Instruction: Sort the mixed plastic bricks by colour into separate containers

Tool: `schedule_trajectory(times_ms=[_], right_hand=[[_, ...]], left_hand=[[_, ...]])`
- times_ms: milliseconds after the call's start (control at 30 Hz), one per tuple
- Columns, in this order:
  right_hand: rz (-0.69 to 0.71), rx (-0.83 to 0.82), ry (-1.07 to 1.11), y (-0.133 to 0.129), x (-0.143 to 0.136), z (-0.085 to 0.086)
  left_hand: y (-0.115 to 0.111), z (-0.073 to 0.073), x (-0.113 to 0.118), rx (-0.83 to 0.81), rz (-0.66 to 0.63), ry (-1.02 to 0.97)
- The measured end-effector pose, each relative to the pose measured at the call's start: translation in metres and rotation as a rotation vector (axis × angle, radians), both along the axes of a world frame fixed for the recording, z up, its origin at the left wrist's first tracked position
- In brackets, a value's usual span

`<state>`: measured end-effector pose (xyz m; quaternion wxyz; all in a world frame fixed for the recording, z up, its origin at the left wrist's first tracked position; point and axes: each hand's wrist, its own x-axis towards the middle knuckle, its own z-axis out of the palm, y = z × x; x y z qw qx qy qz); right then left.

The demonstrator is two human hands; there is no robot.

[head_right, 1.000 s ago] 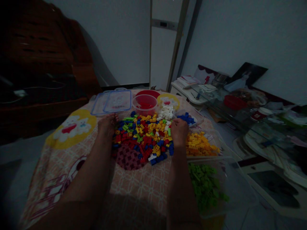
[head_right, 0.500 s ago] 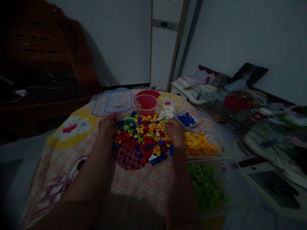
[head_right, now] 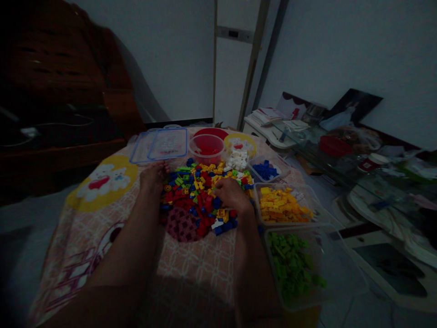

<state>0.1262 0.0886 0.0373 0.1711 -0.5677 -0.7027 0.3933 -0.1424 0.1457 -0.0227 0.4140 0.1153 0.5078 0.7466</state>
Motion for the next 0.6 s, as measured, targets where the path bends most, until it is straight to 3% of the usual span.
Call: schedule_trajectory(times_ms=[200, 300, 400, 600], right_hand=[[-0.091, 0.044, 0.335, 0.002, -0.004, 0.003], [-0.117, 0.032, 0.193, 0.002, 0.009, 0.005], [-0.019, -0.026, 0.012, 0.001, 0.019, 0.007], [0.083, -0.028, -0.116, -0.001, 0.009, 0.002]], left_hand=[[-0.001, 0.001, 0.0, 0.002, -0.001, 0.002], [-0.002, 0.002, 0.001, -0.003, 0.002, -0.011], [-0.003, 0.003, 0.001, -0.012, -0.002, -0.011], [-0.002, 0.002, 0.001, -0.013, 0.015, 0.0]])
